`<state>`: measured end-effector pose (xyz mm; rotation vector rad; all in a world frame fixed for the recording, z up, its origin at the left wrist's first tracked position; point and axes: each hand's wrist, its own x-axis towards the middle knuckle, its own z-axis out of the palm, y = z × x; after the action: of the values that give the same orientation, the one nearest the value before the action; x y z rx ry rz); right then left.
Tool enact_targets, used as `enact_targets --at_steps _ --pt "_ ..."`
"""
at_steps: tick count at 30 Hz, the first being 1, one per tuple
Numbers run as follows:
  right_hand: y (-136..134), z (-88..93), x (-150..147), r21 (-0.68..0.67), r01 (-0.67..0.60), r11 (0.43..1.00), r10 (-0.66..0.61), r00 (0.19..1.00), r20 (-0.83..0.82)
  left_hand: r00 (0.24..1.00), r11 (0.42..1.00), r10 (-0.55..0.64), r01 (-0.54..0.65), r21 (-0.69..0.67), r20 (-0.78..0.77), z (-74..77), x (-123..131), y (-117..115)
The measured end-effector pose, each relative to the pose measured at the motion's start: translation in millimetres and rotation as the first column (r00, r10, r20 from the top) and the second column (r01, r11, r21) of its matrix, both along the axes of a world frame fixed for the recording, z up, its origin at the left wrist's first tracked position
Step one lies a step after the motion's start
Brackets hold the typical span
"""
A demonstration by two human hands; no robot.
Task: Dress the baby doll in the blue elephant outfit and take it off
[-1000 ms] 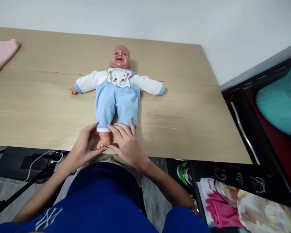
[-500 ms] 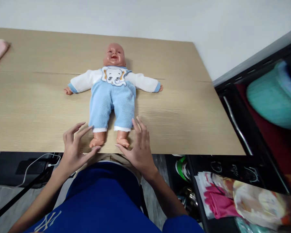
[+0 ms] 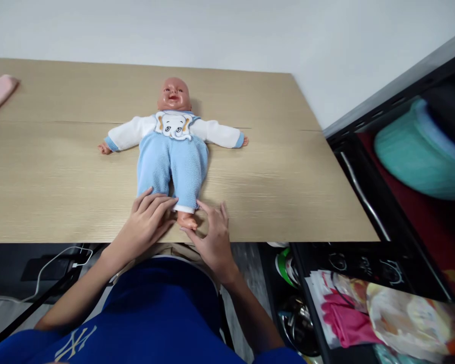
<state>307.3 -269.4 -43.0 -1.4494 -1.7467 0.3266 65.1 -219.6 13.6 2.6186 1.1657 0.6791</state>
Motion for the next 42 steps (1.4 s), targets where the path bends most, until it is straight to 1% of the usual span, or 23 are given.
enact_targets --at_steps 2,5,8,9,10,12,14,17,18,20,22,24,25,27,29,30,31,33,35,37,39,41,42 --pt "-1.4 1.2 3.3 -0.007 -0.024 1.0 0.024 1.0 0.007 1.0 1.0 -0.01 0.01 -0.006 0.008 5.3 -1.6 -0.7" --pt "-4.0 7.4 22.5 -0.136 -0.121 0.983 0.114 0.992 -0.052 0.998 0.998 -0.051 0.052 -0.036 0.037 20.4 -5.7 2.4" --pt "0.4 15.0 57.8 -0.283 -0.256 0.924 0.21 0.961 -0.182 0.994 0.997 -0.068 0.07 -0.026 0.086 38.6 -9.2 16.6" --pt "5.7 17.0 71.3 -0.31 -0.273 0.911 0.214 0.954 -0.212 0.993 0.997 -0.069 0.071 -0.01 0.096 44.3 -9.5 24.6" --pt "13.6 18.7 84.7 -0.322 -0.264 0.909 0.195 0.953 -0.23 0.993 0.998 -0.069 0.069 0.006 0.1 49.6 -8.9 34.2" --pt "37.8 21.4 110.2 -0.313 -0.152 0.938 0.088 0.974 -0.208 0.994 0.998 -0.058 0.056 0.027 0.095 58.1 -4.4 57.8" --pt "72.2 23.2 132.5 -0.244 -0.021 0.97 -0.009 0.992 -0.122 0.996 0.999 -0.039 0.037 0.03 0.076 62.9 5.0 86.1" --pt "135.3 23.1 159.4 -0.115 0.103 0.988 -0.097 0.994 0.059 0.999 0.999 -0.025 0.024 0.035 0.034 61.1 26.8 136.1" --pt "156.9 21.8 166.5 -0.106 0.11 0.988 -0.099 0.99 0.103 0.999 0.999 -0.037 0.036 0.033 0.016 58.4 35.2 154.8" --pt "196.9 17.3 177.7 -0.135 0.084 0.987 -0.07 0.992 0.108 0.997 0.996 -0.081 0.081 0.025 -0.01 51.7 51.6 194.2" --pt "229.0 11.9 184.5 -0.161 0.021 0.987 -0.01 0.998 0.07 0.981 0.982 -0.19 0.19 -0.002 -0.029 44.4 66.4 233.4" --pt "251.1 8.2 187.2 -0.158 -0.06 0.986 0.065 0.998 0.024 0.947 0.948 -0.317 0.316 -0.038 -0.044 37.7 79.3 267.2" --pt "258.5 7.8 187.1 -0.159 -0.095 0.983 0.094 0.995 -0.011 0.935 0.935 -0.353 0.351 -0.055 -0.044 34.5 85.3 280.6" --pt "267.6 11.1 183.7 -0.178 -0.128 0.976 0.107 0.987 -0.122 0.932 0.932 -0.358 0.354 -0.076 -0.05 28.3 96.8 298.8" --pt "271.6 19.5 175.7 -0.163 -0.127 0.978 0.084 0.965 -0.249 0.949 0.951 -0.307 0.302 -0.071 -0.074 23.0 107.7 306.4" --pt "272.4 25.0 169.8 -0.122 -0.125 0.985 0.082 0.949 -0.305 0.957 0.961 -0.277 0.273 -0.054 -0.086 20.9 112.6 307.2" --pt "272.6 30.6 162.7 -0.061 -0.126 0.99 0.098 0.933 -0.346 0.964 0.968 -0.249 0.248 -0.03 -0.091 19.4 116.7 306.9" --pt "271.1 39.7 145.4 0.075 -0.159 0.984 0.175 0.907 -0.382 0.976 0.977 -0.208 0.21 0.025 -0.061 18.0 121.6 304.7" --pt "266.9 41.8 127.0 0.168 -0.206 0.964 0.258 0.881 -0.398 0.981 0.98 -0.194 0.191 0.061 0.032 18.1 120.6 302.9" --pt "260.3 34.7 110.9 0.188 -0.231 0.955 0.293 0.846 -0.445 0.963 0.979 -0.204 0.196 0.061 0.177 18.3 114.0 302.2" --pt "252.8 21.3 99.1 0.131 -0.245 0.961 0.278 0.824 -0.494 0.917 0.98 -0.193 0.195 0.031 0.349 18.0 104.0 302.5" --pt "245.9 7.9 90.1 0.01 -0.28 0.96 0.248 0.836 -0.489 0.853 0.986 -0.129 0.163 -0.023 0.506 17.8 92.7 303.4" --pt "243.0 3.1 85.6 -0.048 -0.307 0.95 0.25 0.848 -0.467 0.819 0.989 -0.08 0.135 -0.055 0.569 18.1 86.9 303.9"
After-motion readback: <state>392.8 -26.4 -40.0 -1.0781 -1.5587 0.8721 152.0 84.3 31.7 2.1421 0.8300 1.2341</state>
